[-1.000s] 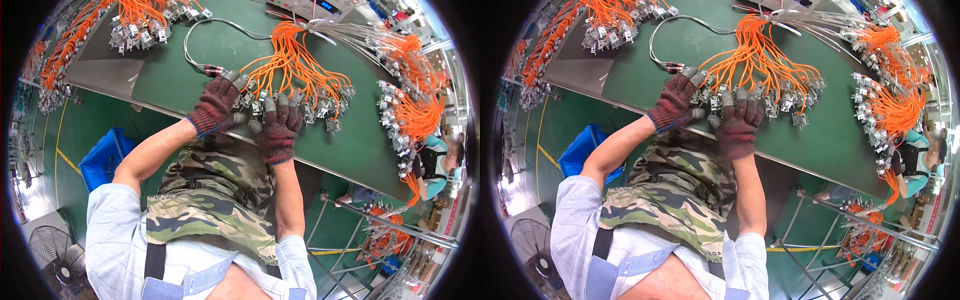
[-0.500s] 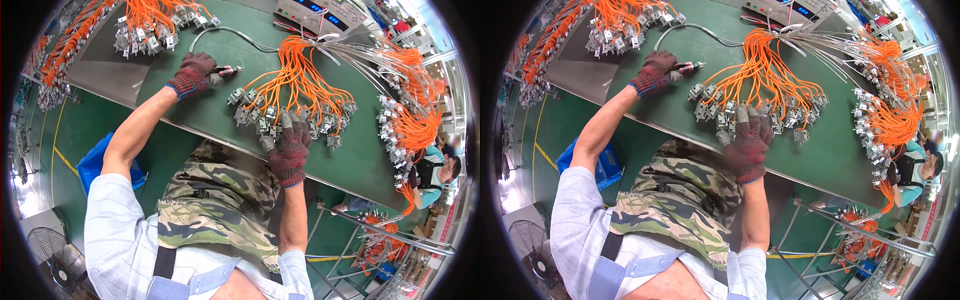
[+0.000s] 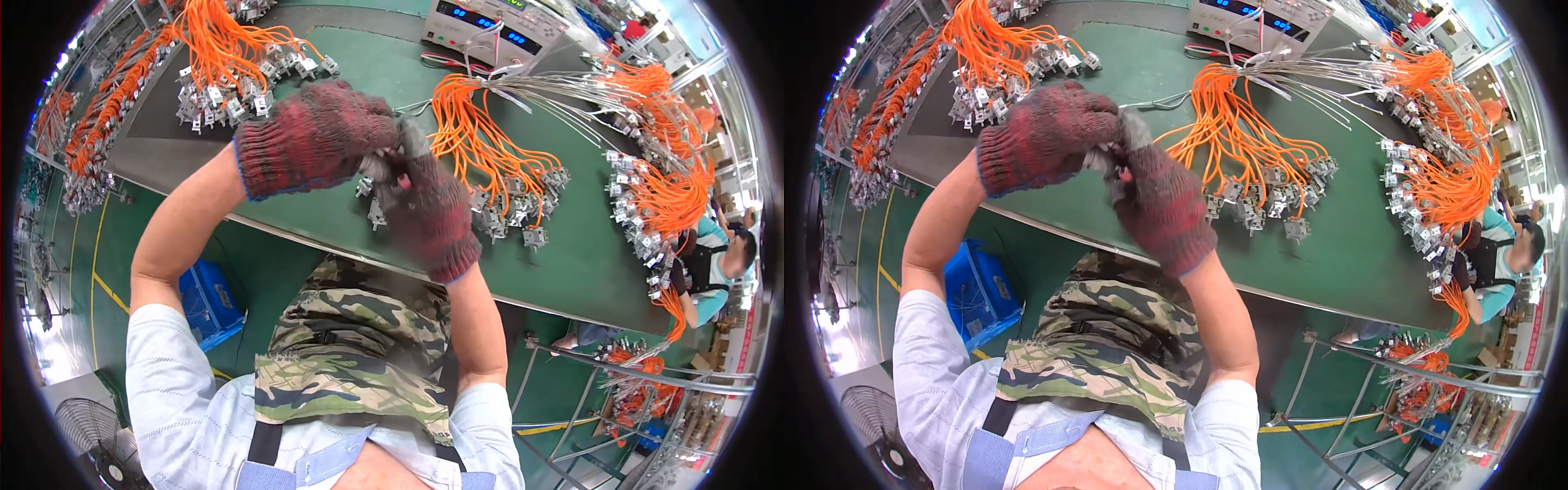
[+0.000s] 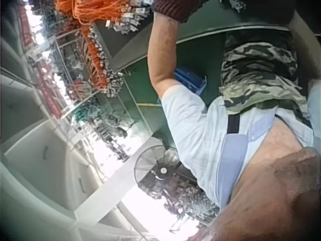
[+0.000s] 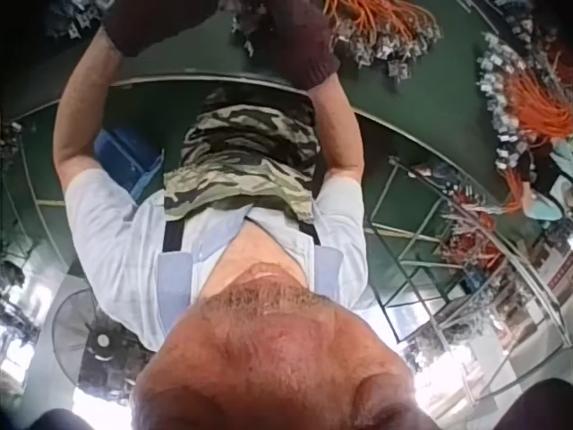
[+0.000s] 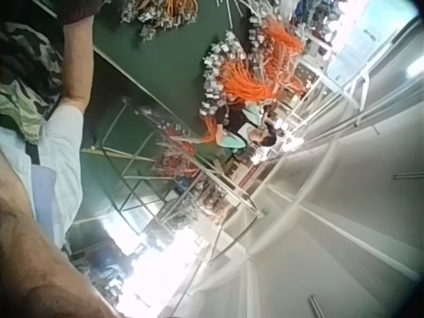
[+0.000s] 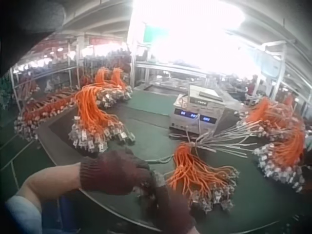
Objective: The person is assembling and testing electrical wiring harnesses on an assembly line conveyor.
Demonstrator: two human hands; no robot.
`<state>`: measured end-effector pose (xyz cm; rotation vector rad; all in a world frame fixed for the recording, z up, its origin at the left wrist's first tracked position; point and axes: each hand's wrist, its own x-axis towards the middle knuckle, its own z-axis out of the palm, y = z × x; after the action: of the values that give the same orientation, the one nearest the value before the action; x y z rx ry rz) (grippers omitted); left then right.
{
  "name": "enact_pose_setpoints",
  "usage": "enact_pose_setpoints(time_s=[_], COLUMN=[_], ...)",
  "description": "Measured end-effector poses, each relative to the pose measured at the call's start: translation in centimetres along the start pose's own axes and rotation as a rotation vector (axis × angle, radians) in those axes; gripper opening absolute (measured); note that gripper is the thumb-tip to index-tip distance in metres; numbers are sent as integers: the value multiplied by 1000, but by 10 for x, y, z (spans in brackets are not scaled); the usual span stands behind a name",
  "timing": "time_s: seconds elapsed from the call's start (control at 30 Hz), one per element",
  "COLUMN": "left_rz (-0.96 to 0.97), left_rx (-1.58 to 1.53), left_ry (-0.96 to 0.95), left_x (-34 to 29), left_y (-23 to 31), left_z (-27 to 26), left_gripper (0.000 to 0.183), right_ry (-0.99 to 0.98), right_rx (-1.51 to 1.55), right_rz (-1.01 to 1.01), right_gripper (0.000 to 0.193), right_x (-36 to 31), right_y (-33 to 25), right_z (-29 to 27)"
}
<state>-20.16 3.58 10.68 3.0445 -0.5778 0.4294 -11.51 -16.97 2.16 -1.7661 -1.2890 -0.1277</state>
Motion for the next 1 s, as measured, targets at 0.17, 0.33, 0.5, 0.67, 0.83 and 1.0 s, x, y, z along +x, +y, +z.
enact_pose_setpoints(time_s=[0.17, 0.33, 0.5, 0.67, 0.83, 1.0], left_rz=[-8, -141, -141, -66, 154, 558], left_rx=[-102, -100, 93, -88, -259, -31], left_ry=[248, 267, 368, 376, 299, 279], left_x=[-6, 12, 58, 87, 107, 162], left_y=[1, 9, 36, 67, 72, 75], left_z=[28, 69, 71, 94, 127, 151], left_gripper=[29, 28, 30, 35, 57, 69], right_ry=[112, 289, 6, -306, -154, 208], right_rx=[516, 952, 929, 548, 399, -464], right_rz=[216, 183, 441, 735, 624, 353], right_gripper=[77, 63, 45, 35, 38, 27], right_x=[-53, -81, -114, -134, -136, -113], right_y=[-21, -4, -9, 8, 45, 146], right_z=[-35, -71, -115, -138, -179, -244])
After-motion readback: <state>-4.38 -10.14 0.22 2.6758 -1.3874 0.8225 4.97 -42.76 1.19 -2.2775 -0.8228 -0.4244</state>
